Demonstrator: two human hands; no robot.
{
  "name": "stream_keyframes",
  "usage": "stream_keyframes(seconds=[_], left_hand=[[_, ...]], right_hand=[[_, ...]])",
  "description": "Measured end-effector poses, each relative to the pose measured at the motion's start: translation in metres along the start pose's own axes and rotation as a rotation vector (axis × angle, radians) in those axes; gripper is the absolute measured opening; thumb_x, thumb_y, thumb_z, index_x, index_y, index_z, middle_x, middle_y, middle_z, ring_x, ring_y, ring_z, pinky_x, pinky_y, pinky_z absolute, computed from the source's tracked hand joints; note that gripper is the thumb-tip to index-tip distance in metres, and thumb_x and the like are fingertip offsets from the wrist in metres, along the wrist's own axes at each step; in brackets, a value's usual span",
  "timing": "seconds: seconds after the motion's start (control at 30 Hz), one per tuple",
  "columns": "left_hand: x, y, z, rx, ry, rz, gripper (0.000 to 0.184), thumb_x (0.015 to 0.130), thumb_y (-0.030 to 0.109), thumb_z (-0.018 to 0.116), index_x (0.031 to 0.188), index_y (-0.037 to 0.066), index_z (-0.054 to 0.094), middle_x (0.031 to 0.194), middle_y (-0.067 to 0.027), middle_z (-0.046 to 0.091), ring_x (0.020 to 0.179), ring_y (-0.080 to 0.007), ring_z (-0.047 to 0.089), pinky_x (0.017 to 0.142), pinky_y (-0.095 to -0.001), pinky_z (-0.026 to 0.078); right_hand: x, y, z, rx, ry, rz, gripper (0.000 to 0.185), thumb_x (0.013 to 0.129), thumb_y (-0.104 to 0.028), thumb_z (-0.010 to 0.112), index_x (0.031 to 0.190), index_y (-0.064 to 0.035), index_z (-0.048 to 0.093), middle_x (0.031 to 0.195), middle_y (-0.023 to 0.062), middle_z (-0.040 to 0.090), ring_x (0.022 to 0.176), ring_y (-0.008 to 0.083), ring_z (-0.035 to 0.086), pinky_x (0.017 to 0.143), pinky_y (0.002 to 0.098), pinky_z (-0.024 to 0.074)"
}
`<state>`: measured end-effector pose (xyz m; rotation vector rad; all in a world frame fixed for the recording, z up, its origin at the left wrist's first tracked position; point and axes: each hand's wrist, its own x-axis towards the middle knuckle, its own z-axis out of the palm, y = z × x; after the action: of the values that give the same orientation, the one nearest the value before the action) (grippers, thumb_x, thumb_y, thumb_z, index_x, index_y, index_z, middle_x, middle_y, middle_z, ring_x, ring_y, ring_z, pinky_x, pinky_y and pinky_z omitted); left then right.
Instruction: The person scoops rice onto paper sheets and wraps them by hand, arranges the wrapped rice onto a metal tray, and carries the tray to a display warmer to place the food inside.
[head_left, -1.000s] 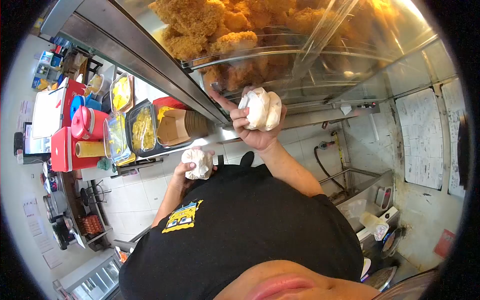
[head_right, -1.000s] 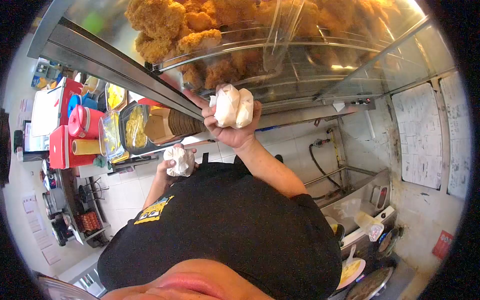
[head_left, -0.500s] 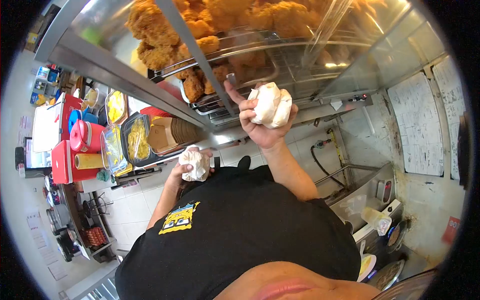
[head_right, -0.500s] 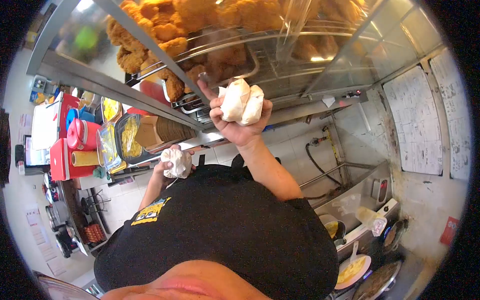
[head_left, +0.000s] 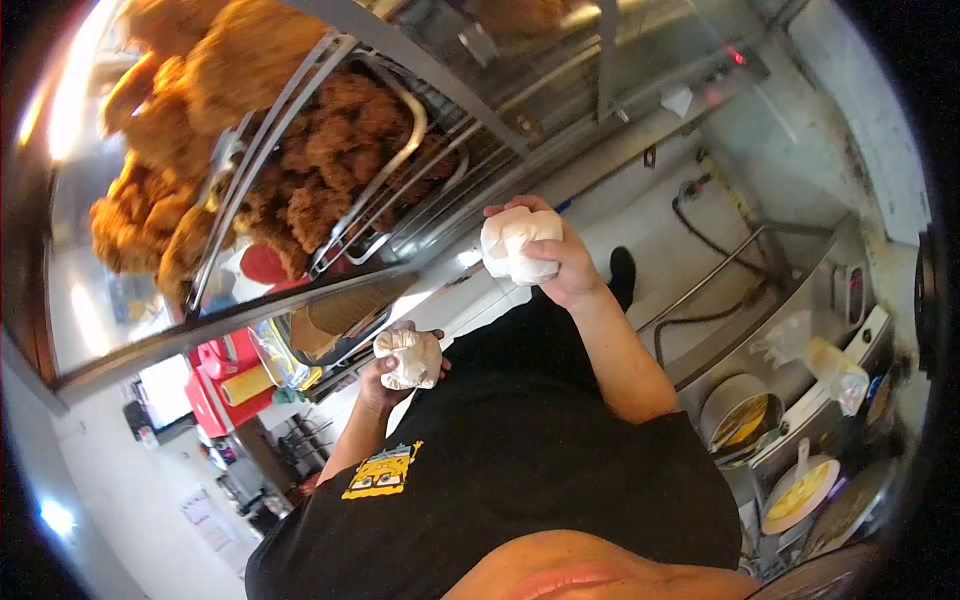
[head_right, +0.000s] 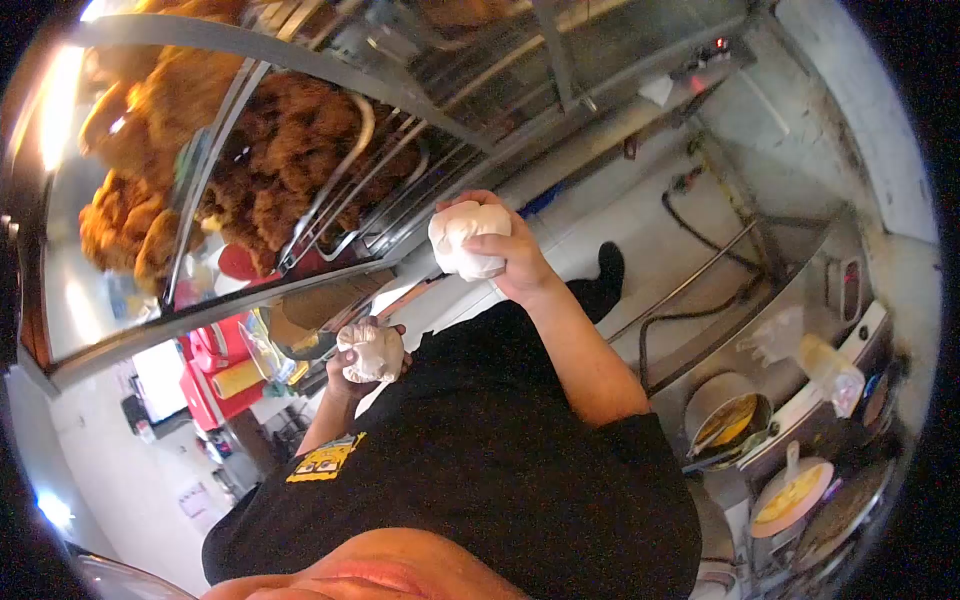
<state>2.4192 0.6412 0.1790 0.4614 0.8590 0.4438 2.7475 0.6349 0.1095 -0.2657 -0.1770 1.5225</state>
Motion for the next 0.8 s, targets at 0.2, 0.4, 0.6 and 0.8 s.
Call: stream_keyframes(seconds=[0.2, 0.4, 0.6, 0.8], left_hand=[[0.024, -0.010, 0.010, 0.047, 0.108, -0.059, 0.074, 0.067, 0.029, 0.080, 0.130, 0.009, 0.048, 0.128, -0.0288, 0.058, 0.098, -0.0510, 0.069, 0.080, -0.0554, 0.063], [0.030, -0.022, 0.013, -0.021, 0.182, -0.125, 0.067, 0.067, 0.030, 0.080, 0.126, 0.013, 0.052, 0.127, -0.0272, 0.059, 0.099, -0.0519, 0.068, 0.083, -0.0584, 0.061], [0.034, -0.023, 0.008, 0.010, 0.240, -0.170, 0.070, 0.066, 0.033, 0.081, 0.127, 0.015, 0.052, 0.126, -0.0243, 0.059, 0.100, -0.0513, 0.067, 0.085, -0.0582, 0.060], [0.037, -0.020, 0.003, 0.014, 0.230, -0.159, 0.071, 0.066, 0.034, 0.080, 0.128, 0.015, 0.052, 0.127, -0.0251, 0.058, 0.100, -0.0515, 0.067, 0.087, -0.0597, 0.058]], right_hand=[[-0.003, 0.022, -0.049, -0.090, 0.036, 0.081, 0.060, 0.077, -0.010, 0.076, 0.132, -0.0057, 0.053, 0.133, 0.0163, 0.061, 0.117, 0.0271, 0.063, 0.099, 0.0392, 0.0531], [0.029, 0.020, -0.055, -0.218, -0.039, 0.001, 0.063, 0.077, -0.011, 0.080, 0.134, -0.0068, 0.054, 0.131, 0.0100, 0.060, 0.119, 0.0215, 0.061, 0.101, 0.0349, 0.0498], [0.073, 0.020, -0.042, -0.259, -0.052, -0.134, 0.060, 0.076, -0.013, 0.086, 0.128, -0.0069, 0.057, 0.114, 0.0058, 0.064, 0.105, 0.0157, 0.064, 0.092, 0.0334, 0.0537], [0.094, 0.023, -0.039, -0.567, 0.086, -0.296, 0.058, 0.070, -0.020, 0.087, 0.120, -0.0044, 0.060, 0.115, 0.0099, 0.064, 0.104, 0.0196, 0.065, 0.090, 0.0331, 0.0538]])
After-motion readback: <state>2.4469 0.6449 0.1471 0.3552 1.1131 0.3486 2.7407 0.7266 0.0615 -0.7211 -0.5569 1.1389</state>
